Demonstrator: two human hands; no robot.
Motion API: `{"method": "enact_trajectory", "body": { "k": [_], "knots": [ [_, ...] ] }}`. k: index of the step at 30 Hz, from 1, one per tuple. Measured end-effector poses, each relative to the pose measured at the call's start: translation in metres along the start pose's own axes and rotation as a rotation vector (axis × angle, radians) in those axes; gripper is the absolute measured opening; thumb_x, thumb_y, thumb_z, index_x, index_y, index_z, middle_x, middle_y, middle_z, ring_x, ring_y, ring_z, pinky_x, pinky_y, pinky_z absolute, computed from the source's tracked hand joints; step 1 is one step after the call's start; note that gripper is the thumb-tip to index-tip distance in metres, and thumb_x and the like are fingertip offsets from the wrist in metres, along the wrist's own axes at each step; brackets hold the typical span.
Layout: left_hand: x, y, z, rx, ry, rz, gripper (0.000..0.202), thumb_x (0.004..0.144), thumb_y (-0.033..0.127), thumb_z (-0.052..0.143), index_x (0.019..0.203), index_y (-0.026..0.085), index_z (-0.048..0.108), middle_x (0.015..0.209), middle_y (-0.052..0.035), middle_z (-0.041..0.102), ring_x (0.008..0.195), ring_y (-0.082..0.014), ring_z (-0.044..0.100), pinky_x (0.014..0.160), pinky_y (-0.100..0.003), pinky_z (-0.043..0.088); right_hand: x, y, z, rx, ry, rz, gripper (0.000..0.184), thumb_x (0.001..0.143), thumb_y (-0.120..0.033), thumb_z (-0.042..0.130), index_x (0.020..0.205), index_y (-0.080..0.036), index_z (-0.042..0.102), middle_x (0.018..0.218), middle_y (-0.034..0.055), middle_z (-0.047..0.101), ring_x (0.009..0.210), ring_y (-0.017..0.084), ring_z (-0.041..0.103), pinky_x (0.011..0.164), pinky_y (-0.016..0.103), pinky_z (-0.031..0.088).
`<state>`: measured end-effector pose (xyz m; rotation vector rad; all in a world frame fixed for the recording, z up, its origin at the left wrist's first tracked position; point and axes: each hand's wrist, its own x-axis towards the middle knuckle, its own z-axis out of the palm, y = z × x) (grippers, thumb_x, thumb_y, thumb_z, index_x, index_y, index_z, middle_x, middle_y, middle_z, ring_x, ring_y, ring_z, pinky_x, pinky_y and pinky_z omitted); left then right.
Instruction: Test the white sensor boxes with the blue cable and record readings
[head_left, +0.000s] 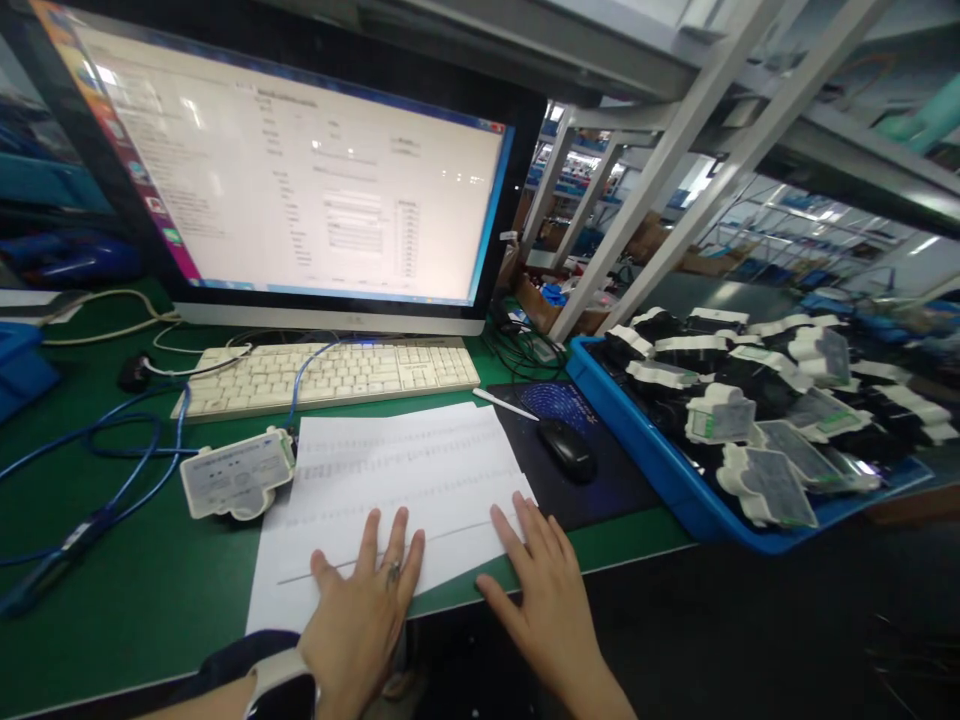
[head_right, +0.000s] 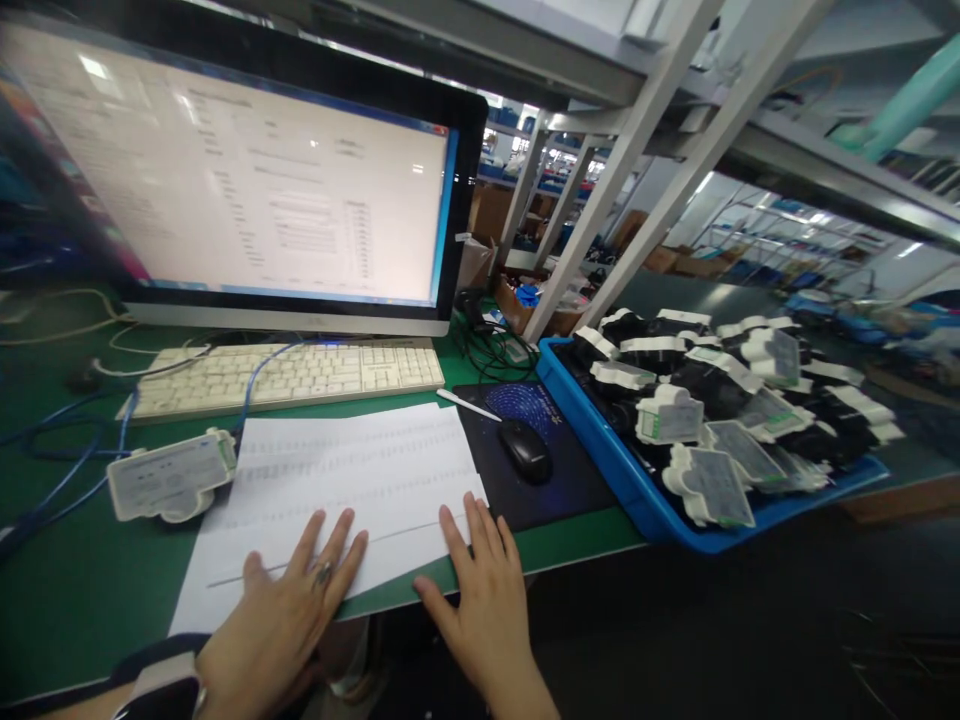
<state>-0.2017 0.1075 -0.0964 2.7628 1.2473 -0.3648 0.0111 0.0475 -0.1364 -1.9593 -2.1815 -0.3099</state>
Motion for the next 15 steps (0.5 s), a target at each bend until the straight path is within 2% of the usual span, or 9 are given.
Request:
{"method": "enact_trajectory", "body": {
  "k": [3,5,7,9,12,15],
  "knots": [
    [0.003,0.004,-0.007,0.035,-0.018,0.027,0.058,0.085,0.023,0.05,0.139,0.027,0.031,0.144,-0.0186,0.031,0.127,-0.0453,0.033,0.081,-0.07,0.04,-0.002,0.004,0.002,0.046,0.027,0.008,0.072,0.086,-0.047,0.048,0.145,-0.017,0.019,0.144,0.0138,0.035,0.131,0.029,0.034,0.102,0.049,0.037],
    [0.008,0.009,-0.012,0.06,-0.042,0.031,0.082,0.073,0.035,0.068,0.141,0.027,0.024,0.141,-0.0231,0.034,0.124,-0.0493,0.035,0.087,-0.07,0.035,-0.003,0.005,0.002,0.072,0.051,0.009,0.075,0.087,-0.045,0.048,0.146,-0.012,0.015,0.141,0.0151,0.039,0.131,0.028,0.035,0.102,0.048,0.037],
    [0.015,0.016,-0.016,0.077,-0.095,0.024,0.109,0.057,0.047,0.079,0.142,0.028,0.013,0.139,-0.0274,0.036,0.119,-0.0532,0.038,0.089,-0.071,0.031,-0.003,0.007,0.002,0.086,0.063,0.0,0.073,0.088,-0.042,0.048,0.145,-0.011,0.016,0.139,0.0157,0.042,0.13,0.027,0.037,0.101,0.048,0.039],
    [0.025,0.026,-0.016,0.097,-0.142,0.03,0.121,0.05,0.058,0.079,0.142,0.028,0.006,0.136,-0.031,0.038,0.115,-0.0548,0.042,0.088,-0.073,0.027,-0.002,0.008,0.001,0.095,0.061,-0.015,0.068,0.088,-0.041,0.048,0.144,-0.012,0.022,0.138,0.0154,0.043,0.129,0.028,0.038,0.101,0.049,0.039],
    [0.04,0.042,-0.015,0.143,-0.149,0.051,0.124,0.049,0.069,0.072,0.142,0.024,0.004,0.127,-0.0337,0.047,0.113,-0.0539,0.045,0.09,-0.076,0.019,-0.001,0.009,0.0,0.105,0.061,-0.025,0.062,0.088,-0.04,0.049,0.141,-0.014,0.03,0.138,0.0148,0.043,0.128,0.028,0.04,0.1,0.049,0.04],
    [0.053,0.056,-0.015,0.199,-0.181,0.036,0.13,0.046,0.073,0.07,0.142,0.018,0.003,0.114,-0.0337,0.057,0.105,-0.053,0.052,0.089,-0.076,0.017,-0.001,0.01,0.0,0.096,0.062,-0.028,0.057,0.089,-0.039,0.048,0.138,-0.014,0.034,0.138,0.0143,0.043,0.128,0.027,0.039,0.1,0.048,0.04]
  ]
}}
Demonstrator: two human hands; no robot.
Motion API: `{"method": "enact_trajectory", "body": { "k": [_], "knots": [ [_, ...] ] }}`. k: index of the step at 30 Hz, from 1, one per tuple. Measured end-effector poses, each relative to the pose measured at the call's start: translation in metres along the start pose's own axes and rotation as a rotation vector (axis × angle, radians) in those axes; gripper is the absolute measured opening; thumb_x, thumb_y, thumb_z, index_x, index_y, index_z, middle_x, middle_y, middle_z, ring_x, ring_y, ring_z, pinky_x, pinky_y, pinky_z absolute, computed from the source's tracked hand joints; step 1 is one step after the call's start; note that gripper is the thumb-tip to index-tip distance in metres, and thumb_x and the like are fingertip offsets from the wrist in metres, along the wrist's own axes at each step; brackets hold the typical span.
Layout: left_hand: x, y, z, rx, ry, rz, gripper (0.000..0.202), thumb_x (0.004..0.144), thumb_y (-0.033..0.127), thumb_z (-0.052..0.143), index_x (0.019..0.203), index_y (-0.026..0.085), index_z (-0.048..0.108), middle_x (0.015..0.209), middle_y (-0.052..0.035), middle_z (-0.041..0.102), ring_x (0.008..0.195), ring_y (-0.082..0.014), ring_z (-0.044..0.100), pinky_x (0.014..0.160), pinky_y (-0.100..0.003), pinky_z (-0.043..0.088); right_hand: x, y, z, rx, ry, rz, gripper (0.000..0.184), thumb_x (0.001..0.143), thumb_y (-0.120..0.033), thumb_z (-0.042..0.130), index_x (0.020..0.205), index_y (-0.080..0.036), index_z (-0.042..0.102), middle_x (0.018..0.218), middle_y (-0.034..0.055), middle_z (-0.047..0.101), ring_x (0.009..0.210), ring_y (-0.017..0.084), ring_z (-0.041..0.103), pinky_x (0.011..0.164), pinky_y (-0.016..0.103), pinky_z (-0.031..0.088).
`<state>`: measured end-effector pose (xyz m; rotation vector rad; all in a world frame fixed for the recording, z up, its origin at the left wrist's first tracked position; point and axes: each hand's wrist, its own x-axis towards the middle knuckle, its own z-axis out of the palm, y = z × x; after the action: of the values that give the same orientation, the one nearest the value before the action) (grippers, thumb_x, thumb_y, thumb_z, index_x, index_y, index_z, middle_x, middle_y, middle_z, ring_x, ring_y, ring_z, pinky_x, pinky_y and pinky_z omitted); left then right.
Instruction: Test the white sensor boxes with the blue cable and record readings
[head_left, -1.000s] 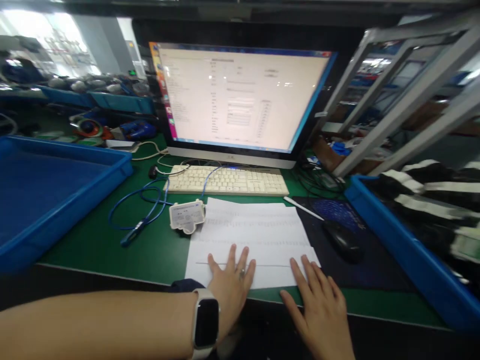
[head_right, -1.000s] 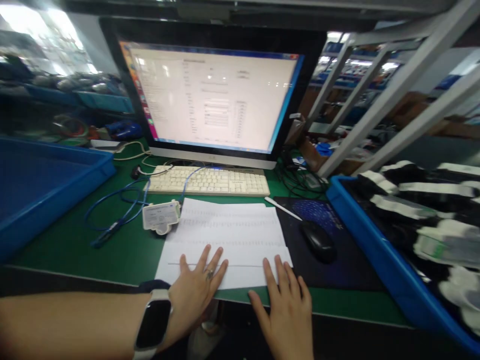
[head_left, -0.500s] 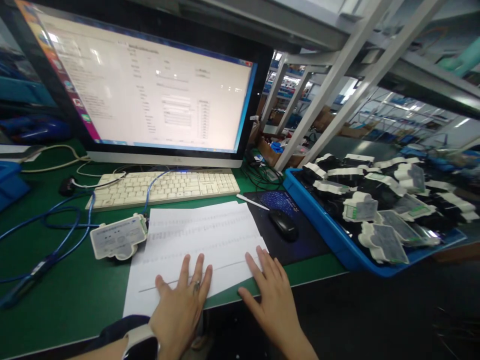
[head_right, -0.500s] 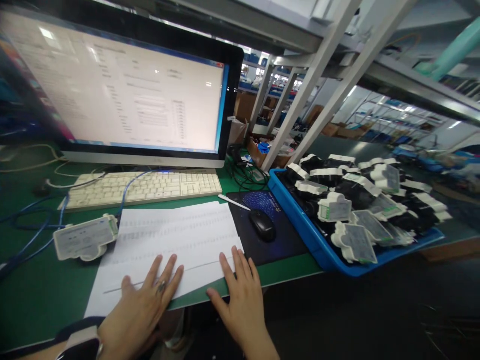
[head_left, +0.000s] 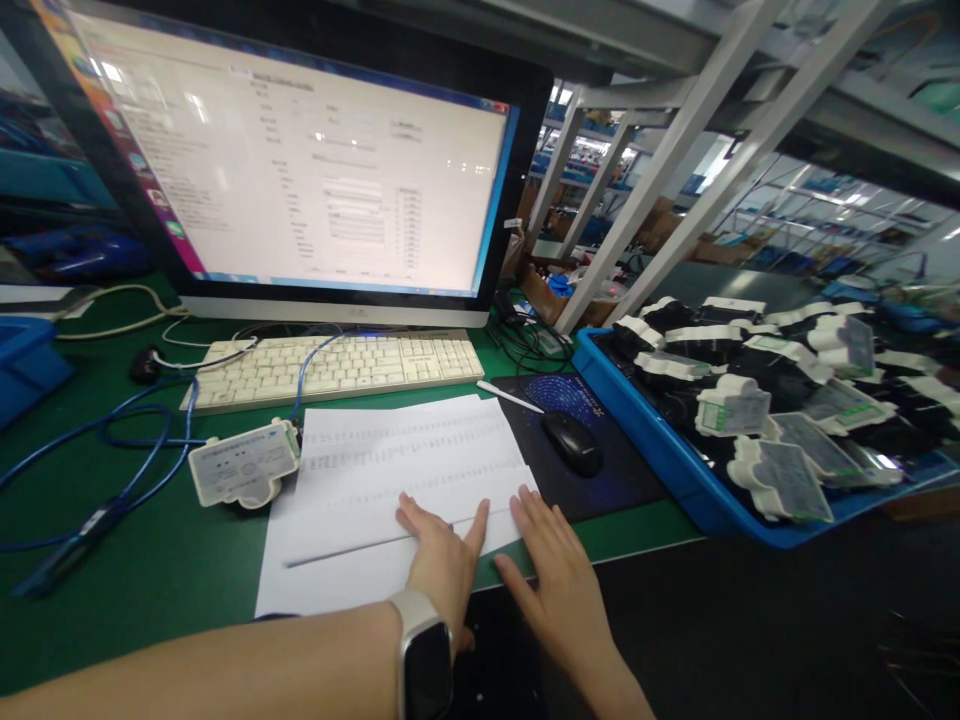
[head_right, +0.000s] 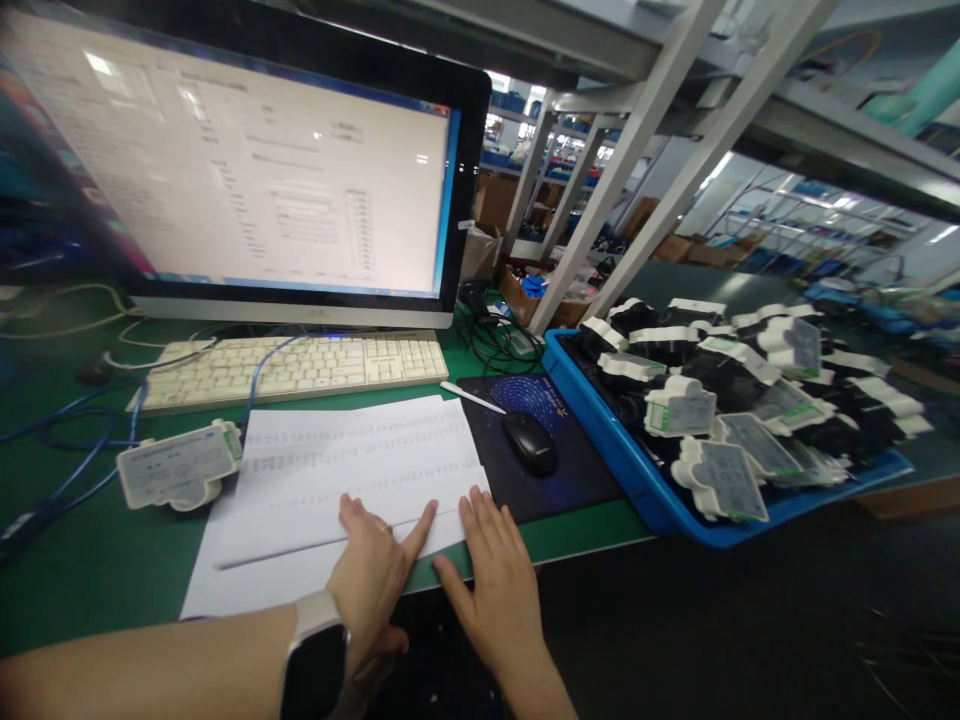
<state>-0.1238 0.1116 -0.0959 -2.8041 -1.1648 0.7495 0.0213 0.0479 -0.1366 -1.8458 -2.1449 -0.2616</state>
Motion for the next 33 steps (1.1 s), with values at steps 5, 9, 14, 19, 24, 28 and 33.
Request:
{"method": "enact_trajectory", "body": {
  "k": [5,9,14,19,24,28,33],
  "knots": [
    [0.006,0.006,-0.003,0.112,-0.016,-0.016,0.128,0.051,0.068,0.072,0.141,0.019,-0.006,0.103,-0.0316,0.063,0.094,-0.0509,0.058,0.082,-0.073,0.028,-0.001,0.0,0.002,-0.027,-0.011,0.002,0.056,0.089,-0.038,0.047,0.137,-0.013,0.036,0.139,0.0147,0.042,0.13,0.026,0.037,0.101,0.048,0.039],
    [0.005,0.004,0.0,0.116,0.024,-0.014,0.127,0.051,0.067,0.073,0.14,0.024,-0.006,0.108,-0.0336,0.06,0.097,-0.0526,0.057,0.079,-0.07,0.033,-0.002,-0.002,0.004,-0.066,-0.03,-0.001,0.056,0.089,-0.04,0.047,0.137,-0.013,0.037,0.142,0.0158,0.038,0.131,0.028,0.035,0.101,0.049,0.038],
    [0.005,0.001,-0.003,0.097,-0.001,-0.002,0.108,0.068,0.046,0.072,0.14,0.025,-0.006,0.114,-0.034,0.056,0.102,-0.051,0.055,0.077,-0.065,0.039,-0.003,-0.001,0.006,-0.1,-0.023,-0.022,0.055,0.089,-0.041,0.045,0.138,-0.017,0.037,0.144,0.0143,0.035,0.13,0.029,0.035,0.1,0.049,0.038],
    [-0.016,-0.022,0.004,0.032,-0.064,0.04,0.108,0.064,0.048,0.075,0.143,0.021,0.008,0.125,-0.0322,0.047,0.11,-0.0503,0.051,0.083,-0.063,0.038,-0.003,0.003,0.006,-0.109,0.002,-0.07,0.058,0.09,-0.043,0.042,0.141,-0.016,0.032,0.143,0.0141,0.036,0.129,0.029,0.038,0.098,0.05,0.039],
    [-0.057,-0.064,0.015,0.01,-0.22,0.018,0.118,0.058,0.06,0.073,0.141,0.003,0.012,0.121,-0.0385,0.047,0.111,-0.0491,0.05,0.091,-0.059,0.035,-0.003,0.005,0.006,-0.073,0.016,-0.084,0.059,0.091,-0.043,0.037,0.143,-0.019,0.026,0.144,0.0125,0.034,0.128,0.03,0.039,0.097,0.051,0.039],
    [-0.086,-0.099,0.011,-0.126,-0.215,0.05,0.102,0.073,0.073,0.046,0.135,-0.006,0.03,0.124,-0.0393,0.044,0.114,-0.0453,0.049,0.088,-0.051,0.042,-0.004,0.006,0.005,-0.059,0.008,-0.087,0.06,0.091,-0.046,0.034,0.144,-0.02,0.024,0.144,0.0122,0.034,0.127,0.031,0.039,0.097,0.053,0.038],
    [-0.108,-0.126,0.012,-0.189,-0.159,0.066,0.081,0.086,0.064,0.025,0.123,-0.004,0.052,0.11,-0.0321,0.059,0.087,-0.0373,0.064,0.073,-0.048,0.05,-0.005,0.007,0.006,-0.07,-0.006,-0.08,0.06,0.091,-0.046,0.034,0.144,-0.019,0.024,0.144,0.0123,0.035,0.127,0.03,0.04,0.097,0.052,0.039]
  ]
}}
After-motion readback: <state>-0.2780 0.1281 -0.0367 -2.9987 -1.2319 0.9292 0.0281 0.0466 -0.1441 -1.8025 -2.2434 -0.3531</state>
